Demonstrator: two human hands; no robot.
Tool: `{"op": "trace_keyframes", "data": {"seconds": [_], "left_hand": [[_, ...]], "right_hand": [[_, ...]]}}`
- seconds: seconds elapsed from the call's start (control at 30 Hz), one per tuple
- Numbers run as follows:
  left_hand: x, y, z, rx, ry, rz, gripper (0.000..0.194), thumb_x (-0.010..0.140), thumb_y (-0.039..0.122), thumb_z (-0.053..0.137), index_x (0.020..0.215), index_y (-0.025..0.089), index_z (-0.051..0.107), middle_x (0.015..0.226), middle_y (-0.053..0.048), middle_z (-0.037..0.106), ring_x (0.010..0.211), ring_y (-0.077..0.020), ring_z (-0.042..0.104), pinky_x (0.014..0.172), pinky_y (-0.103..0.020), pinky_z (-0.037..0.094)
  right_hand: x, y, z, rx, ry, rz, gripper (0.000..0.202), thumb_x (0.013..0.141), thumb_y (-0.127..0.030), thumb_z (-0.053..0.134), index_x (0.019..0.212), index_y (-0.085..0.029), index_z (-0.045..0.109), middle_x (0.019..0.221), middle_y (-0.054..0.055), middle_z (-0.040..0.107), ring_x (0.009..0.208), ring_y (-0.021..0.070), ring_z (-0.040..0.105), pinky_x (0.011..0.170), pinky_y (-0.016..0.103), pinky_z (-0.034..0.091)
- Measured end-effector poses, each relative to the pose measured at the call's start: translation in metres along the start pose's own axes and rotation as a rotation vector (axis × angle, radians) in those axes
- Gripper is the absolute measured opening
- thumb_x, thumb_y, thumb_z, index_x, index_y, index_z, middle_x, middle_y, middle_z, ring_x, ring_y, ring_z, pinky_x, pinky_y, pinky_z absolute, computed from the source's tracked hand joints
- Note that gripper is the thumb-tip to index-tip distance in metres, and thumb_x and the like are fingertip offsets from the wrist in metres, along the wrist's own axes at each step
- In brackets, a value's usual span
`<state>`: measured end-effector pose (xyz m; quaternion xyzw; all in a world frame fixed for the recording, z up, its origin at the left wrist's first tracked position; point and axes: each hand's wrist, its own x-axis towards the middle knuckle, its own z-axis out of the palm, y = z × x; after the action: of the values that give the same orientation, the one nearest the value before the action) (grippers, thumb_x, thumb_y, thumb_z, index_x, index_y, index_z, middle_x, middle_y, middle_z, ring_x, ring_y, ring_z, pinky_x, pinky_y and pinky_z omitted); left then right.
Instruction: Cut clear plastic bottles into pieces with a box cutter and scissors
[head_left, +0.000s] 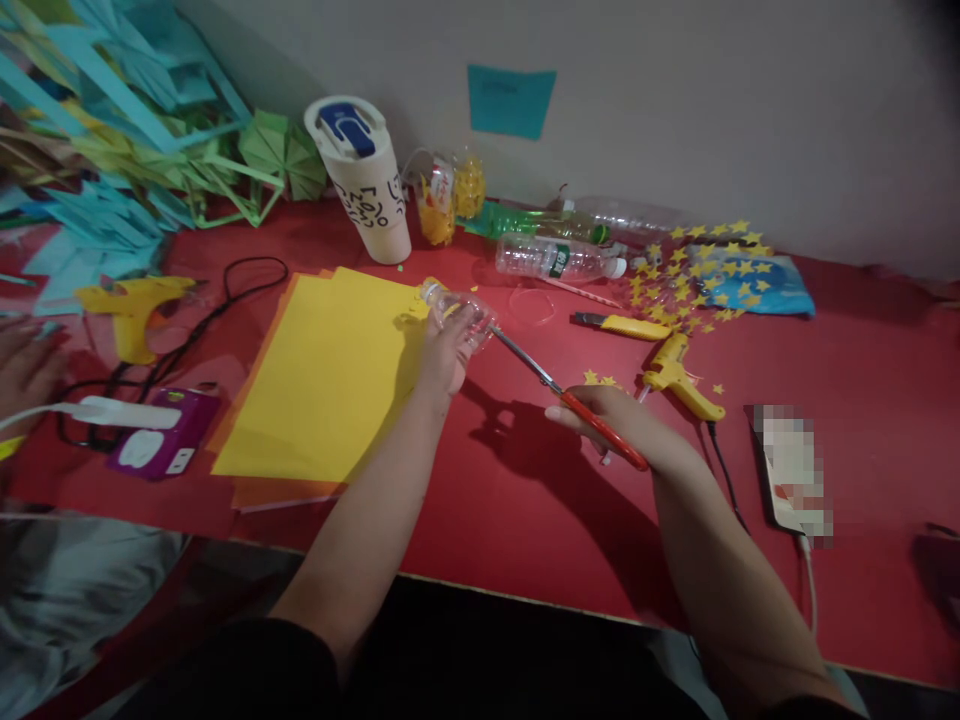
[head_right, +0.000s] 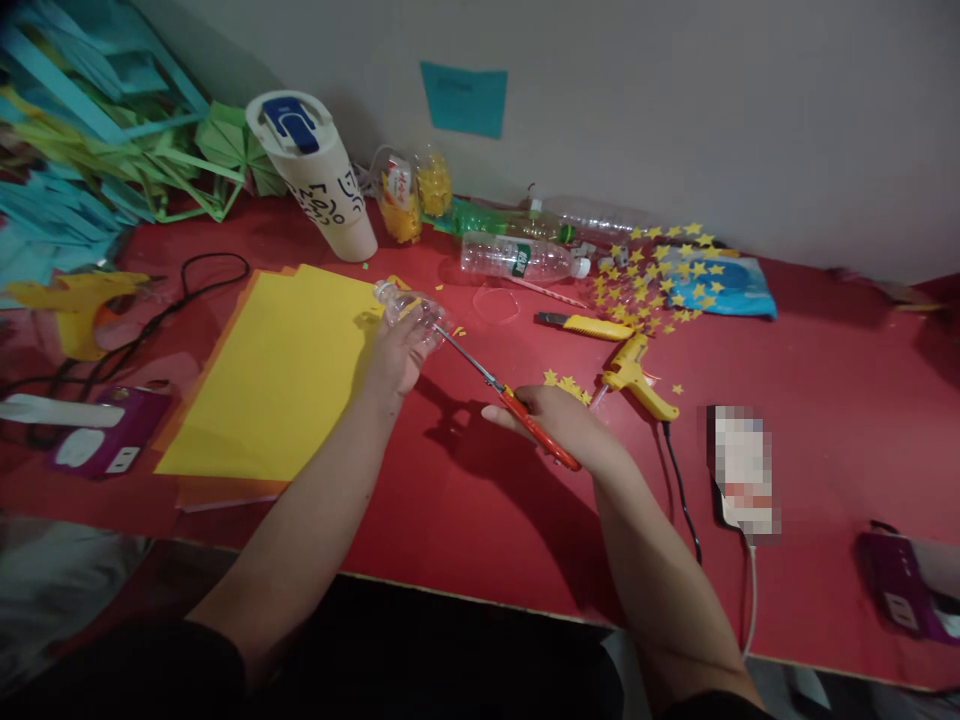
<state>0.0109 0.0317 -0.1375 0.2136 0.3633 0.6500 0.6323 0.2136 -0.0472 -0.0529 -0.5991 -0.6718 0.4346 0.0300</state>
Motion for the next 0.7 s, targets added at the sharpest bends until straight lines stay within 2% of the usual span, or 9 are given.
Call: {"op": "trace_keyframes", "data": {"seconds": [0.2,0.43,0.7], "left_hand": [[-0.001,-0.002,0.0,0.011,-0.03,-0.002,0.033,0.071,0.029,0.082,0.092,0.025,0.057,0.09,-0.002,0.066,0.11,-0.0267,0.067,0.101,-0.05,0.05],[-0.003,0.0,0.001,0.032,-0.014,-0.039,0.038,0.067,0.033,0.085,0.092,0.025,0.058,0.095,-0.002,0.066,0.112,-0.0274,0.065,0.101,-0.048,0.049],[-0.003,-0.001,0.001,0.018,0.003,-0.031,0.042,0.062,0.034,0.089,0.091,0.024,0.06,0.096,-0.004,0.068,0.116,-0.0314,0.064,0.102,-0.051,0.048]], "right_hand": [[0.005,0.001,0.01,0.07,-0.03,0.023,0.065,0.069,-0.088,0.05,0.061,-0.025,0.039,0.047,-0.005,0.041,0.043,0.0118,0.042,0.045,0.026,0.032],[0.006,-0.002,0.013,0.158,-0.046,0.06,0.064,0.066,-0.087,0.054,0.062,-0.024,0.041,0.045,-0.006,0.043,0.039,0.0124,0.047,0.044,0.025,0.035],[0.005,-0.003,0.015,0.134,-0.04,0.039,0.066,0.066,-0.089,0.051,0.061,-0.024,0.04,0.045,-0.006,0.042,0.039,0.0128,0.048,0.046,0.027,0.035]]}}
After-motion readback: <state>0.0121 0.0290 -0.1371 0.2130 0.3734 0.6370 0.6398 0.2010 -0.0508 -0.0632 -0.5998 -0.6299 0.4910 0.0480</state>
